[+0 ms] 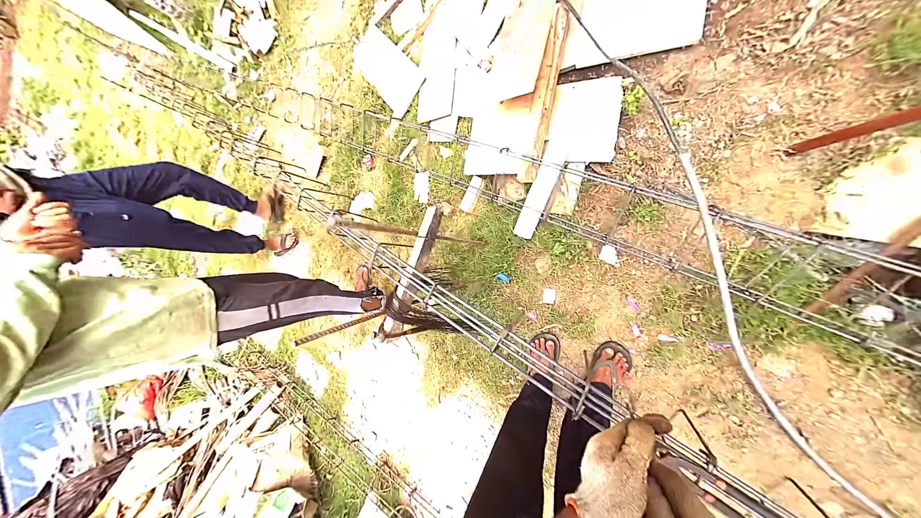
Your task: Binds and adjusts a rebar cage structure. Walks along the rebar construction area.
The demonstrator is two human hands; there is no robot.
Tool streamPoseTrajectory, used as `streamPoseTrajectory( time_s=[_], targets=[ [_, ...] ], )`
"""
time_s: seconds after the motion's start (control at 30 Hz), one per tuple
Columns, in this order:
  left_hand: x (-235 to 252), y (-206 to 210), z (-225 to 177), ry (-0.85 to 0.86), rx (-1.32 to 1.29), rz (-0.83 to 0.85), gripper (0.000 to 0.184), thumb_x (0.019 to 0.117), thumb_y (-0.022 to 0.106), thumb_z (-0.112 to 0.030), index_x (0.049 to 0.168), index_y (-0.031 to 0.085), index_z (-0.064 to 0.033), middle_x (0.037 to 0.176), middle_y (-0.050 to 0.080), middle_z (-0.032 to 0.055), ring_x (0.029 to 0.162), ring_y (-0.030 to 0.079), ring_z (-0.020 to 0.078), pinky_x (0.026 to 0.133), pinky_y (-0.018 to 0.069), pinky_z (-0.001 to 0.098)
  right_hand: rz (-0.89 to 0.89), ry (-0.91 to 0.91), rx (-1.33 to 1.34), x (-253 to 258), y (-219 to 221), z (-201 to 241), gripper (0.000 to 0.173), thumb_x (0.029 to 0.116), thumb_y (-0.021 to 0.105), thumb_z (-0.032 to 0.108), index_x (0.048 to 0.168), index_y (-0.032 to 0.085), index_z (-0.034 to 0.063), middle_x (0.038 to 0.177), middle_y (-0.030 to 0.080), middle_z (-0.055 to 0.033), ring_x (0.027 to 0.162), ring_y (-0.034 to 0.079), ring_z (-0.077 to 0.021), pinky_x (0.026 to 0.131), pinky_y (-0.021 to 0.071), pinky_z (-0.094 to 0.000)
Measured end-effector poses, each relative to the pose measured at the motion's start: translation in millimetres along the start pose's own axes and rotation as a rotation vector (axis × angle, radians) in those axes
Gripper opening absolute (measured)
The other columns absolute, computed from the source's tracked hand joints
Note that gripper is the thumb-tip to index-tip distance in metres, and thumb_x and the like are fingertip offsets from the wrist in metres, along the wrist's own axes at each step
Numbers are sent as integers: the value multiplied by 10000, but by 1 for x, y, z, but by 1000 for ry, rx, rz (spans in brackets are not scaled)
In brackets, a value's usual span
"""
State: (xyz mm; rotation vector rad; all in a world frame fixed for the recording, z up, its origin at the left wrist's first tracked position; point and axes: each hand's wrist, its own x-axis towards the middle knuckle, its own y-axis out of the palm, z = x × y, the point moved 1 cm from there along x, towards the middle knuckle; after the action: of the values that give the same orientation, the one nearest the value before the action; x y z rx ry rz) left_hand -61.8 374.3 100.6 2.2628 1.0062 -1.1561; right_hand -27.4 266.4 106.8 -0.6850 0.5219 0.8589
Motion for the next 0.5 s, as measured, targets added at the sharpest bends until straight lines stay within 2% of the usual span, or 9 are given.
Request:
streamPoseTrajectory(
  time_s=[0.07,0.1,0.13,0.17,0.23,0.4,0.5],
  targets=[
    [10,-8,16,46,179,62,390,1088,454,-322,1344,681,-134,1298,709,20,1205,653,117,1084,514,390,-44,35,86,0,0,-9,307,1049,533,174,1194,703,-36,986,745,-126,821,720,-172,783,624,-412],
    [15,-14,19,63,252,90,418,1072,490,-355,1395,643,-140,1326,697,20,1224,649,119,1093,515,396,-92,77,106,1,0,-13,299,1039,541,163,1204,707,-21,940,744,-98,776,709,-155,735,623,-394],
    [19,-20,21,65,305,99,447,1051,533,-369,1421,616,-134,1317,698,23,1206,660,121,1077,531,399,-150,125,127,3,-2,-21,302,1039,532,173,1207,705,-8,835,717,-61,669,666,-139,628,597,-375],
    [24,-27,25,60,355,75,453,1031,574,-367,1410,617,-124,1259,718,26,1142,686,123,1028,562,398,-194,169,147,6,-6,-30,314,1043,514,193,1210,702,5,768,691,-36,602,631,-136,562,572,-365],
    [34,-43,31,52,485,-13,406,1020,593,-333,1348,645,-99,1177,735,35,1064,707,129,972,586,395,-231,237,175,15,-17,-46,329,1053,483,235,1192,703,33,725,667,-17,553,600,-141,509,541,-358],
    [56,-63,46,106,886,-167,314,1024,542,-320,1211,714,-134,1073,730,45,974,706,176,905,584,448,-218,319,190,29,-29,-65,336,1051,462,242,1174,722,67,744,671,-7,571,599,-139,531,534,-354],
    [69,-62,52,67,1066,-192,329,1005,573,-354,1210,713,-138,1083,721,76,995,700,241,904,569,501,-197,329,211,30,-27,-70,332,1051,465,241,1162,726,68,755,679,-10,575,608,-139,532,541,-351]
  ],
)
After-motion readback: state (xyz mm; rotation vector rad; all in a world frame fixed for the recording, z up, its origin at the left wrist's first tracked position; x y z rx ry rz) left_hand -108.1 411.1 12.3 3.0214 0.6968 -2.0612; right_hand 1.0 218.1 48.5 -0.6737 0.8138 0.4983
